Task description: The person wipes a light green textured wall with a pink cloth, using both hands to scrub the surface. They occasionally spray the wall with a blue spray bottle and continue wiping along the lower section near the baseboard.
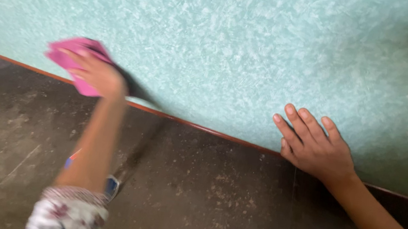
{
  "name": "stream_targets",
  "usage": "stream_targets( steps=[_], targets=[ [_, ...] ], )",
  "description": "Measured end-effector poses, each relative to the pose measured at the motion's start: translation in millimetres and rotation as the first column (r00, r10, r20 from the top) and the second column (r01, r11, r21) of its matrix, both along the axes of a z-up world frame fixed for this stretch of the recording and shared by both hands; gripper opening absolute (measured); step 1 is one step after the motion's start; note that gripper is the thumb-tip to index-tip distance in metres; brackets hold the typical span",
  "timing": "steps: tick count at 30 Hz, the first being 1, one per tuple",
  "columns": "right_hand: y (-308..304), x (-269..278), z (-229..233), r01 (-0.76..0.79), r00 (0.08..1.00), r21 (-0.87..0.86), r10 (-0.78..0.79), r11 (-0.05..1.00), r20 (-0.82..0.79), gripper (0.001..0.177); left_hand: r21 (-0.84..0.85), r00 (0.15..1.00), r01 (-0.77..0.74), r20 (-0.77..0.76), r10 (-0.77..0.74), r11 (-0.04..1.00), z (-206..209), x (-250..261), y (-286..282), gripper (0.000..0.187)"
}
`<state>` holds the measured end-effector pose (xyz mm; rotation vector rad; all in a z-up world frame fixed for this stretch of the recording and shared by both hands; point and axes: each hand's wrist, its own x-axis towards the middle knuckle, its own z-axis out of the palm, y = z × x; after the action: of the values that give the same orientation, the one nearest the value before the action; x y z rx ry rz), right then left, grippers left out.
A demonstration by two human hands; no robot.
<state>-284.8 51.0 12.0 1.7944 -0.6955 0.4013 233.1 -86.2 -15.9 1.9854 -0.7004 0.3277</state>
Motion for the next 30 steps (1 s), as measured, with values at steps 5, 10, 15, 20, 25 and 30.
stream_targets(
  steps=[5,10,15,20,25,30],
  targets=[
    [10,3,6,-0.014,0.999,0.047,0.012,0.999,0.035,0.056,-0.199,0.929,0.274,-0.197,-0.312,0.941,-10,-235,97,0.066],
    [15,5,8,0.024,0.999,0.043,-0.026,0.999,0.043,0.057,-0.138,0.709,0.663,-0.2,-0.676,0.736,-2,-370,184,0.078],
    [20,5,12,0.029,0.998,0.075,-0.033,0.997,0.053,0.059,0.031,0.573,0.817,-0.148,-0.806,0.575,0,-359,209,0.076],
    [20,10,14,0.017,0.997,0.045,-0.02,0.999,0.076,0.055,-0.009,0.748,0.653,-0.147,-0.647,0.757,9,-287,169,0.062],
    [16,10,12,-0.008,0.997,0.063,0.003,0.998,0.078,0.053,-0.383,0.907,0.282,-0.191,-0.374,0.88,3,-167,79,0.076],
    [6,4,1,0.025,0.999,0.067,-0.028,0.997,0.038,0.054,0.394,0.988,-0.052,0.153,-0.01,0.918,-3,33,4,0.063]
  ],
)
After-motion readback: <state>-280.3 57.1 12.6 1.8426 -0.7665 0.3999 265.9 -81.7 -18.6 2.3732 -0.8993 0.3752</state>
